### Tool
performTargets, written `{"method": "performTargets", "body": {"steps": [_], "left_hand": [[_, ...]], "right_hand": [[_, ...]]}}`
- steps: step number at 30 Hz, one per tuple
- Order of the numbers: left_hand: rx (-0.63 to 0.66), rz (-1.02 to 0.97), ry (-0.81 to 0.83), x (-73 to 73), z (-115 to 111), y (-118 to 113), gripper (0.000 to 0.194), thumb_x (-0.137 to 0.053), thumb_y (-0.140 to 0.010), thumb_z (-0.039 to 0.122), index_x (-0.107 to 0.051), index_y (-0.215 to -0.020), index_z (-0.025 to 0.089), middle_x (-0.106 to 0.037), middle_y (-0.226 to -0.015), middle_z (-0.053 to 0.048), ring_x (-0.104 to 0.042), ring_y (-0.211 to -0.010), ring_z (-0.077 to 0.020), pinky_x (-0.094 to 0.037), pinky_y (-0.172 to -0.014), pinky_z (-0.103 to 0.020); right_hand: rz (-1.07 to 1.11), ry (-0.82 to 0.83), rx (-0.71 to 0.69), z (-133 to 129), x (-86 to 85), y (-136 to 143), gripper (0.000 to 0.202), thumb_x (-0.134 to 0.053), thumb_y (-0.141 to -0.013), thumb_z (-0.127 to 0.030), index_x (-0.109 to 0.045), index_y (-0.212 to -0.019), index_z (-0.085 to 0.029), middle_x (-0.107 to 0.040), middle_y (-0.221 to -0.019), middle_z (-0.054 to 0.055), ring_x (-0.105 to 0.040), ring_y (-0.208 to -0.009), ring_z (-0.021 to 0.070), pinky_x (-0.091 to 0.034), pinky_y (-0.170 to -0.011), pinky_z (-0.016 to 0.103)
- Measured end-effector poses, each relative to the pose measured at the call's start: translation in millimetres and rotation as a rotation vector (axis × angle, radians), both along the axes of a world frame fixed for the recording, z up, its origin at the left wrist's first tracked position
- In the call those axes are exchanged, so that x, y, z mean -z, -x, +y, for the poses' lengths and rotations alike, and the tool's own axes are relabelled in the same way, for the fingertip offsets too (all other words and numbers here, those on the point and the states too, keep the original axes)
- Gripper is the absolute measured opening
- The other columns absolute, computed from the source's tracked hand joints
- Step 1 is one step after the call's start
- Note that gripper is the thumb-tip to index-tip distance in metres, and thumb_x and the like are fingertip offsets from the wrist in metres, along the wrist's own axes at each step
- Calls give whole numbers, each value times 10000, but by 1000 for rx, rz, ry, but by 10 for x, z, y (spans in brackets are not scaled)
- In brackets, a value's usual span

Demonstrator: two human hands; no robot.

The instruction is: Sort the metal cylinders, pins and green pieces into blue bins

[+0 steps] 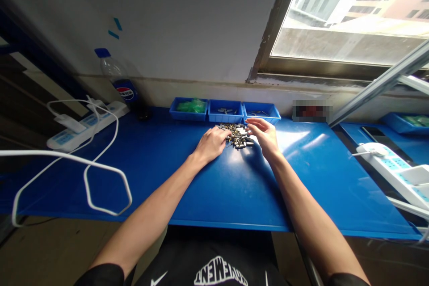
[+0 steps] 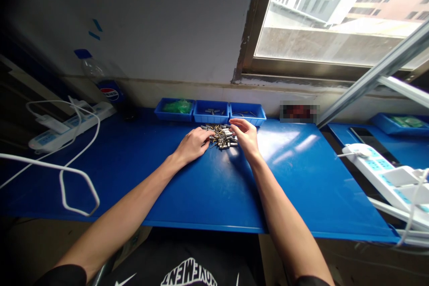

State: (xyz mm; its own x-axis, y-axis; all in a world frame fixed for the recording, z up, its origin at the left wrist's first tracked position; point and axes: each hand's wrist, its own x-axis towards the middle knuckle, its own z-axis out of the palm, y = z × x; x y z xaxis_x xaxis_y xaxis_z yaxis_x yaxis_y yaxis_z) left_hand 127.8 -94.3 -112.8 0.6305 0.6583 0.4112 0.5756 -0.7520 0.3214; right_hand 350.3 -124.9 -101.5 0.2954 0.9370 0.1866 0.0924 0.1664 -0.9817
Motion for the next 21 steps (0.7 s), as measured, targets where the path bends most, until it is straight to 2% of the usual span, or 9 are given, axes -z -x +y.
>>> {"method": "performTargets", "body": {"steps": [5,10,13,17,21], "left_hand": [[46,-95,28,13,8,-14,282,-588,-951,66,-718,-1178,172,-785,-1116,-104,-706,-1024,-268,-580,-941,-415],[3,-406,140,-15,19,-28,189,-667,-939,118,-724,-1100,199,-777,-951,-37,-734,-841,-182,-594,-806,-298],[-62,-595,200,-55,12,-43,133,-721,-920,177,-733,-1051,197,-774,-868,-13,-742,-769,-163,-604,-761,-278],[-75,-821,379,-89,10,-73,169,-795,-857,233,-735,-1006,180,-802,-895,-35,-787,-828,-190,-647,-819,-310],[-36,-939,515,-80,12,-109,266,-875,-784,296,-730,-961,160,-809,-923,-69,-801,-875,-216,-667,-859,-345]], "right_hand": [[1,5,-8,1,6,-3,341,-817,-785,-471,-773,-1022,-230,-808,-1069,90,-749,-855,234,-602,-774,396],[5,26,-31,-11,-3,9,328,-812,-793,-458,-780,-1040,-244,-810,-950,60,-733,-802,218,-589,-753,371],[-12,32,-53,-25,-16,13,318,-819,-791,-455,-788,-1040,-259,-791,-864,35,-704,-738,204,-585,-736,367],[-39,57,-150,-60,-59,47,362,-821,-800,-525,-793,-1054,-268,-775,-824,29,-682,-685,199,-576,-691,365],[0,73,-260,-98,-106,106,373,-860,-792,-520,-811,-1050,-255,-790,-851,39,-680,-690,189,-558,-689,347]]}}
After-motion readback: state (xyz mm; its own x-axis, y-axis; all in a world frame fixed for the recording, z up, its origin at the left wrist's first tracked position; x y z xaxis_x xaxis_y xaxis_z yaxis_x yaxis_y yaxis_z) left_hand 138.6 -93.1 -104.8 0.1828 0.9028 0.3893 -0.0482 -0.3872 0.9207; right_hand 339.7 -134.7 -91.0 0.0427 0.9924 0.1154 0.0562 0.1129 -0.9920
